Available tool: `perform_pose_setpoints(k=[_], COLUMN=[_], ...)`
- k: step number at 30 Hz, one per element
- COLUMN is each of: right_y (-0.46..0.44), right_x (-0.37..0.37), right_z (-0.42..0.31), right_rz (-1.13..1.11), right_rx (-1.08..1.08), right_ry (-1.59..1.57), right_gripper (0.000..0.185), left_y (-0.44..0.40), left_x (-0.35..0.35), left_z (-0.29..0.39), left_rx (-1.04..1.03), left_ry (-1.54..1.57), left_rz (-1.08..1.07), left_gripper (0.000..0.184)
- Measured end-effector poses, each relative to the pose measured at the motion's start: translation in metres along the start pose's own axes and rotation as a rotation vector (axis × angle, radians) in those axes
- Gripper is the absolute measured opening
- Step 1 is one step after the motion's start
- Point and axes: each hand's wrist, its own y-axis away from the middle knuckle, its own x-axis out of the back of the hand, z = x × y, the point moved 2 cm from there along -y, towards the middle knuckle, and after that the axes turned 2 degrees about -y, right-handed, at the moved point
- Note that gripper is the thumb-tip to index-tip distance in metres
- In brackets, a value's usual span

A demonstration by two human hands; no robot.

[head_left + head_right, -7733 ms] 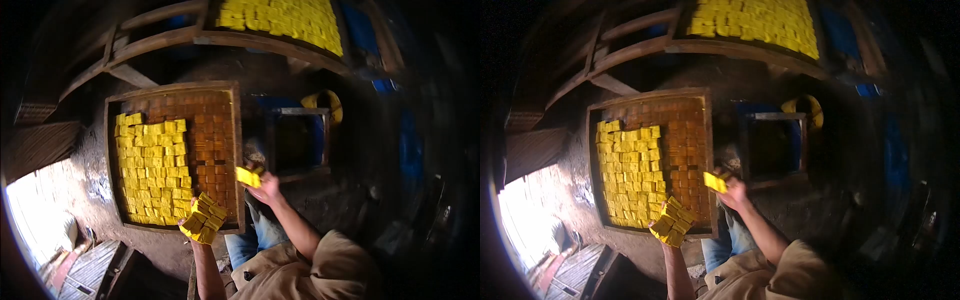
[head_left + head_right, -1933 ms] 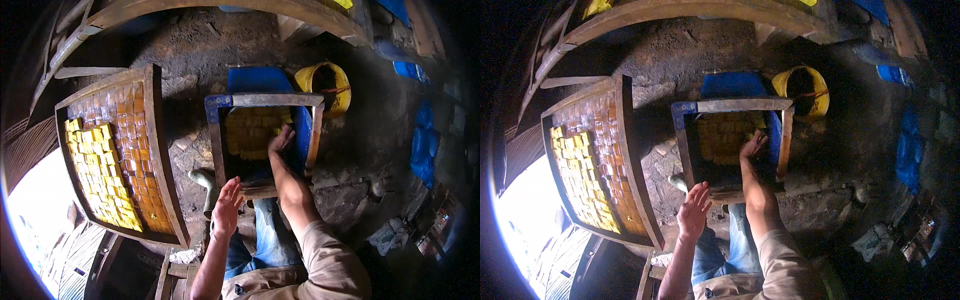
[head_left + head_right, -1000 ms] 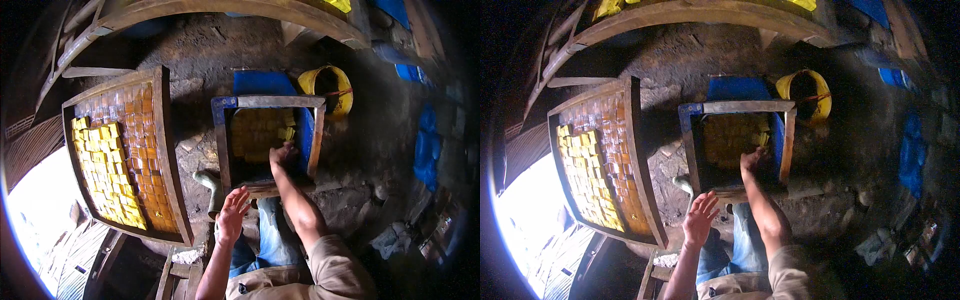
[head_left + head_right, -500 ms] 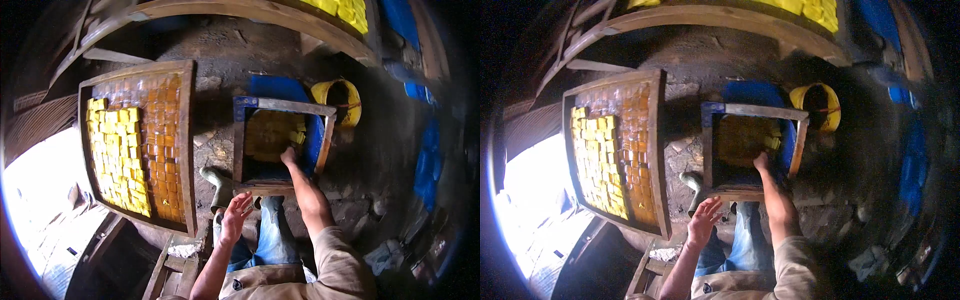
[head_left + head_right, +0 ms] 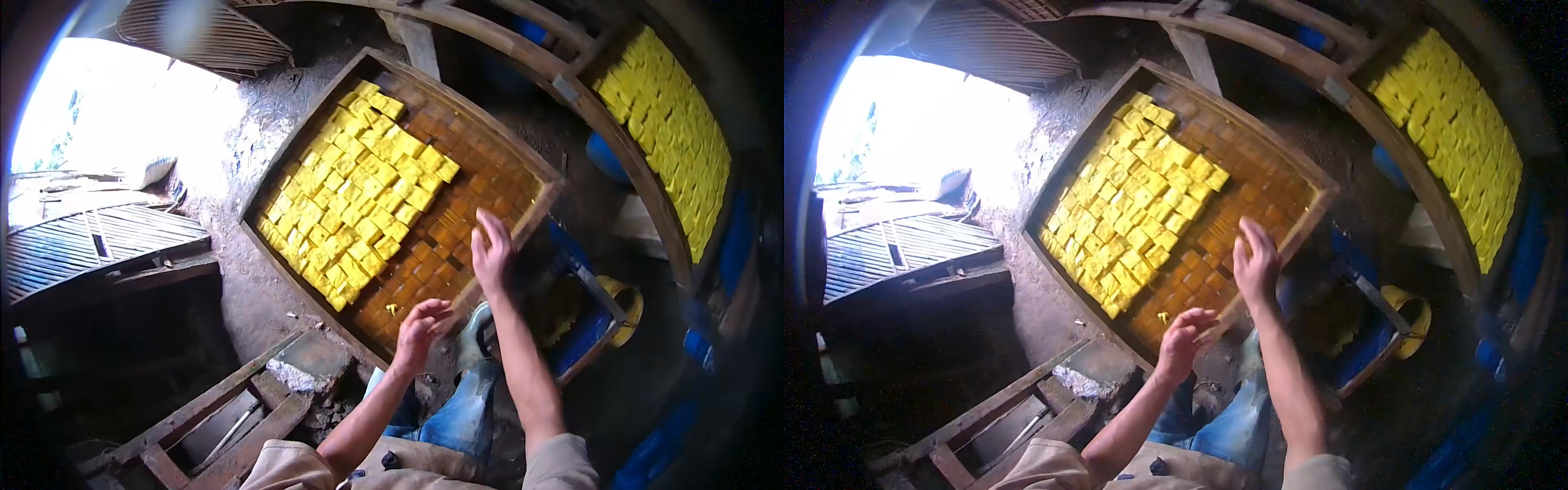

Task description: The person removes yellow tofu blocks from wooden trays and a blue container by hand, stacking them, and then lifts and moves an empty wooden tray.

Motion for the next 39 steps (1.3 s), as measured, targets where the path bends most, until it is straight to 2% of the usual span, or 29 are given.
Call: perform_pose_setpoints(k=[3, 5, 6, 7, 9, 11, 13, 14, 17, 18, 19, 21, 24, 27, 28, 29, 31, 34, 37, 38, 39], right_y=[-0.062, -0.08, -0.078, -0.074, -0.069, -0.07, -0.074, -0.079, -0.103, -0.112, -0.118, -0.12, -0.099, -0.107, -0.12, -0.131, -0.147, -0.153, -0.142, -0.134, -0.129], right_x=[-0.067, -0.108, -0.125, -0.135, -0.14, -0.129, -0.122, -0.122, -0.142, -0.145, -0.148, -0.155, -0.176, -0.168, -0.162, -0.156, -0.164, -0.19, -0.21, -0.214, -0.214], right_z=[0.033, 0.062, 0.074, 0.069, 0.062, 0.04, 0.056, 0.063, 0.046, 0.041, 0.035, 0.014, 0.023, 0.032, 0.025, 0.016, 0.026, 0.034, 0.044, 0.048, 0.041], right_rz=[-0.052, -0.066, -0.125, -0.048, 0.071, 0.148, 0.154, 0.127, -0.006, -0.057, -0.074, 0.032, -0.035, -0.067, -0.095, -0.121, -0.333, -0.371, -0.209, -0.202, -0.255], right_rx=[-0.045, -0.021, -0.096, -0.001, 0.051, -0.137, -0.234, -0.211, -0.418, -0.281, -0.169, 0.059, 0.13, -0.058, -0.259, -0.35, -0.273, -0.108, -0.023, 0.066, 0.026], right_ry=[0.12, 0.32, 0.325, 0.427, 0.31, 0.233, 0.014, -0.07, -0.354, -0.023, 0.141, 0.456, 0.562, 0.172, -0.066, -0.155, -0.209, 0.27, 0.56, 0.638, 0.518], right_gripper=[0.038, 0.039, 0.04, 0.038, 0.033, 0.027, 0.027, 0.029, 0.034, 0.038, 0.035, 0.04, 0.054, 0.06, 0.059, 0.063, 0.065, 0.059, 0.061, 0.058, 0.057], left_y=[-0.022, -0.04, -0.047, -0.053, -0.065, -0.07, -0.075, -0.077, -0.083, -0.084, -0.087, -0.089, -0.093, -0.098, -0.098, -0.099, -0.1, -0.103, -0.105, -0.105, -0.106], left_x=[0.025, 0.046, 0.055, 0.063, 0.073, 0.078, 0.079, 0.078, 0.071, 0.068, 0.066, 0.066, 0.065, 0.068, 0.07, 0.072, 0.074, 0.075, 0.08, 0.083, 0.085], left_z=[0.055, 0.077, 0.086, 0.093, 0.103, 0.108, 0.112, 0.114, 0.121, 0.122, 0.125, 0.131, 0.14, 0.144, 0.149, 0.152, 0.156, 0.161, 0.169, 0.169, 0.169], left_rx=[-0.042, -0.12, -0.119, -0.118, -0.088, -0.051, -0.014, -0.015, 0.014, 0.015, 0.012, 0.011, 0.012, 0.022, 0.026, 0.029, 0.036, 0.045, 0.035, 0.026, 0.019], left_ry=[0.051, 0.046, 0.045, 0.042, 0.074, 0.104, 0.118, 0.13, 0.123, 0.13, 0.137, 0.144, 0.155, 0.161, 0.167, 0.173, 0.184, 0.178, 0.154, 0.166, 0.179], left_rz=[0.116, 0.069, 0.07, 0.074, 0.062, 0.06, 0.06, 0.048, 0.062, 0.045, 0.03, 0.015, 0.011, 0.021, 0.021, 0.022, 0.032, 0.04, 0.021, 0.012, 0.002], left_gripper=[0.042, 0.042, 0.042, 0.041, 0.041, 0.04, 0.04, 0.039, 0.039, 0.039, 0.039, 0.039, 0.039, 0.039, 0.039, 0.039, 0.039, 0.039, 0.039, 0.039, 0.039])
